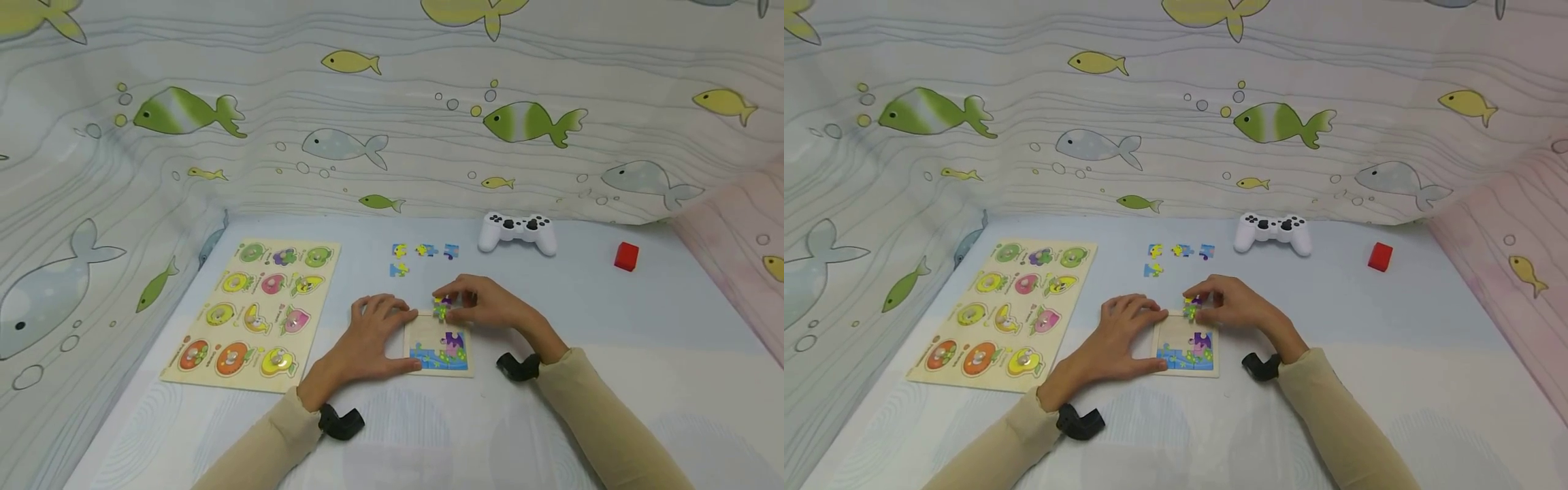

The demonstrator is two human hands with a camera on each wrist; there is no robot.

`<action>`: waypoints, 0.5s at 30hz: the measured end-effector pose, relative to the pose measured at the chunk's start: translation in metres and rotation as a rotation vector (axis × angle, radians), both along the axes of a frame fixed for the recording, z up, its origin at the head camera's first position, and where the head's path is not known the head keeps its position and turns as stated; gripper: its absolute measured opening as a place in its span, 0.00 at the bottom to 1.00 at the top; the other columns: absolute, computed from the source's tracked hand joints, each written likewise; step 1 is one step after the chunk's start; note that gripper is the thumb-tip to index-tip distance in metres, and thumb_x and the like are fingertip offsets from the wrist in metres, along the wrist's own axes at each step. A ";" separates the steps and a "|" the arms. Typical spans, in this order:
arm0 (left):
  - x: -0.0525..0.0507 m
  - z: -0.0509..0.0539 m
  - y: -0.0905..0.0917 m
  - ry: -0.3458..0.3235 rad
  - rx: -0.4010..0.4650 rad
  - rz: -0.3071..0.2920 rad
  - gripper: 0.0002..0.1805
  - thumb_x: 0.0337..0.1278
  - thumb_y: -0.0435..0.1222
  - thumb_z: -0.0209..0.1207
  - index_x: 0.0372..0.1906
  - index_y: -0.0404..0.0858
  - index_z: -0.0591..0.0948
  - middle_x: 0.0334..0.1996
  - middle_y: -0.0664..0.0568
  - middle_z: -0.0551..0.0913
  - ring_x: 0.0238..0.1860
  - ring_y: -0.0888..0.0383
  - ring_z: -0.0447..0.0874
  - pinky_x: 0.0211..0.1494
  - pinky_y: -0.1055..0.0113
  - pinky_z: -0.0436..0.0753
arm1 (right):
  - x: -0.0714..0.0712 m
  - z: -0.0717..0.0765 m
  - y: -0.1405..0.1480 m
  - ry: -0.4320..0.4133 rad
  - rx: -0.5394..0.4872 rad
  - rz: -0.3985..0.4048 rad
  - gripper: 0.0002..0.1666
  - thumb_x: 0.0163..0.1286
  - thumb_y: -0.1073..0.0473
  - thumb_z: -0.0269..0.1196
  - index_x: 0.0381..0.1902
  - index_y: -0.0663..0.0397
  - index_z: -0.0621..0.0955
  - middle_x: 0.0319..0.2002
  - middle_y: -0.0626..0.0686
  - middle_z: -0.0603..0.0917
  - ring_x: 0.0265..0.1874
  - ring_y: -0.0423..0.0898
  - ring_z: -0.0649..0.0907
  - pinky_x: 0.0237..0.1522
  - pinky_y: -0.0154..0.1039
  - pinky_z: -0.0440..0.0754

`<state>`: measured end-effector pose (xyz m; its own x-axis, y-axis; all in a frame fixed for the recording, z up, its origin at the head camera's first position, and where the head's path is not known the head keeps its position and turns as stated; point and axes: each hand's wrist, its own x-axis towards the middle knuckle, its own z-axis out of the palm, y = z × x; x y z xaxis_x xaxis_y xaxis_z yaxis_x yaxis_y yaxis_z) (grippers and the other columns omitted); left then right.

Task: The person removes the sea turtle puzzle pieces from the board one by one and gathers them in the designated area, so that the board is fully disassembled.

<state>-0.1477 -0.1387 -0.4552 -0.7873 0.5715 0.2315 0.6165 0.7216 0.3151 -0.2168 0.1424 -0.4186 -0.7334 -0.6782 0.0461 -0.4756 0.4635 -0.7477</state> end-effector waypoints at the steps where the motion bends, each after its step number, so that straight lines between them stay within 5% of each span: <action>1: 0.000 0.000 0.000 0.001 -0.001 -0.001 0.44 0.50 0.68 0.63 0.69 0.49 0.76 0.64 0.54 0.73 0.71 0.50 0.63 0.70 0.37 0.55 | -0.001 0.000 0.000 0.005 0.005 -0.009 0.25 0.64 0.59 0.72 0.59 0.52 0.84 0.45 0.49 0.85 0.32 0.42 0.75 0.35 0.32 0.74; 15: 0.001 0.001 0.000 -0.002 -0.027 0.009 0.45 0.50 0.69 0.62 0.70 0.50 0.75 0.64 0.55 0.73 0.72 0.50 0.62 0.72 0.38 0.54 | -0.028 0.004 -0.011 0.015 0.112 -0.052 0.25 0.65 0.59 0.72 0.60 0.52 0.84 0.46 0.51 0.85 0.36 0.44 0.77 0.40 0.36 0.76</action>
